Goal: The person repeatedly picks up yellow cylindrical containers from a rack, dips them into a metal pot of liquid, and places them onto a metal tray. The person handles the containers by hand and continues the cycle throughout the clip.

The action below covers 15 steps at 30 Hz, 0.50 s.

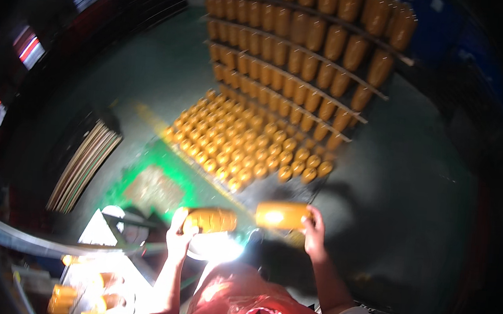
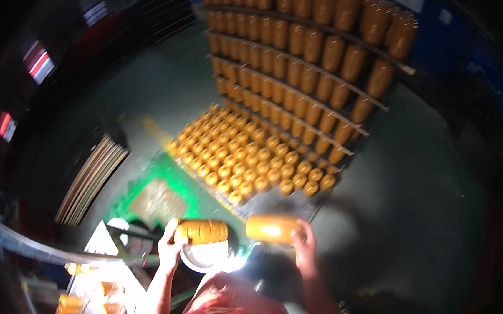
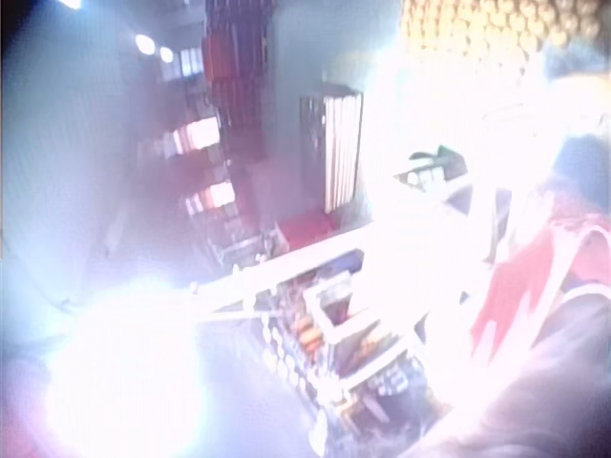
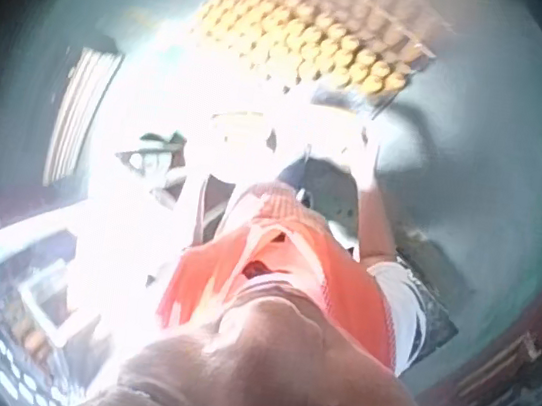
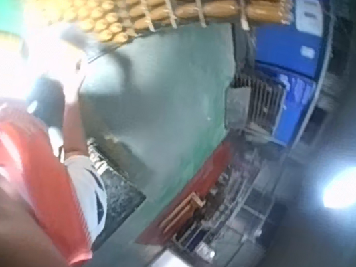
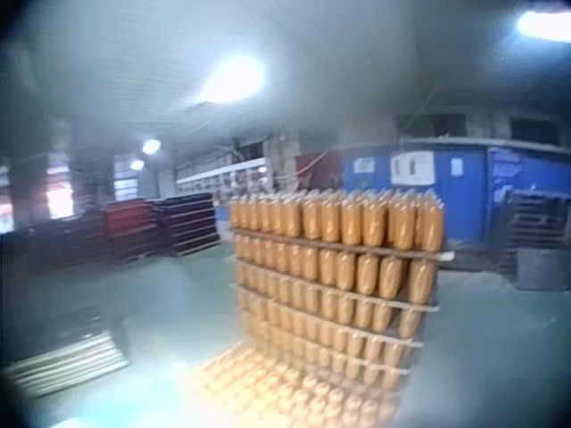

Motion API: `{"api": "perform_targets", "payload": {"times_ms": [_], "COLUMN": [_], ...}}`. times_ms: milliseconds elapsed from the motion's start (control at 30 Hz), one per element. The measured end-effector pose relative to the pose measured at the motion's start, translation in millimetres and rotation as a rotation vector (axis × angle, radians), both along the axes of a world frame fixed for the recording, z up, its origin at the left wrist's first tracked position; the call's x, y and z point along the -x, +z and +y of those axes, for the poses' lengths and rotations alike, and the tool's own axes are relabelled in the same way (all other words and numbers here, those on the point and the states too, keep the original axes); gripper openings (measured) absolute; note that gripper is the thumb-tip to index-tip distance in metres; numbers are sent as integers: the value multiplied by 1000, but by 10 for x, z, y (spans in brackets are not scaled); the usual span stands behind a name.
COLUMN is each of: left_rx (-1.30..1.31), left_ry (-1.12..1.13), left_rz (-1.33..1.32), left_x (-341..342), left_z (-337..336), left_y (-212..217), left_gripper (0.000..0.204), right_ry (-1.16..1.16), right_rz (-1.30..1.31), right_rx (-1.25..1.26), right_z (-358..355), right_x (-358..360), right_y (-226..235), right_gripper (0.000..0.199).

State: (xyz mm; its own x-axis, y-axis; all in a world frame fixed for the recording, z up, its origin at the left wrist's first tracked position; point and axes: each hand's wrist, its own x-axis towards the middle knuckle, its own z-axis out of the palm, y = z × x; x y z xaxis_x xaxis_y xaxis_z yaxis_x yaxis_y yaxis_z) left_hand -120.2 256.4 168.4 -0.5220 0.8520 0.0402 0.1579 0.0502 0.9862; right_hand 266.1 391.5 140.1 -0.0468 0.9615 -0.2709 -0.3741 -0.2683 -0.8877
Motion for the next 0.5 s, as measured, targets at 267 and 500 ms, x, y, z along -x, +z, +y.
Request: {"api": "perform_targets", "payload": {"times_ms": [267, 500], "left_rx": [-343, -388], "left_ry": [199, 159], "left_rz": [-888, -1739], "left_x": [72, 566], "left_z": [-530, -511], "left_y": [498, -57], "left_gripper": [67, 63], "right_ry": [331, 749], "right_rz": [472, 961], "right_rx": [180, 498], "right_z": [-373, -518], "right_x": [1261, 2414], "right_y": [704, 742], "right_gripper": [62, 69]}}
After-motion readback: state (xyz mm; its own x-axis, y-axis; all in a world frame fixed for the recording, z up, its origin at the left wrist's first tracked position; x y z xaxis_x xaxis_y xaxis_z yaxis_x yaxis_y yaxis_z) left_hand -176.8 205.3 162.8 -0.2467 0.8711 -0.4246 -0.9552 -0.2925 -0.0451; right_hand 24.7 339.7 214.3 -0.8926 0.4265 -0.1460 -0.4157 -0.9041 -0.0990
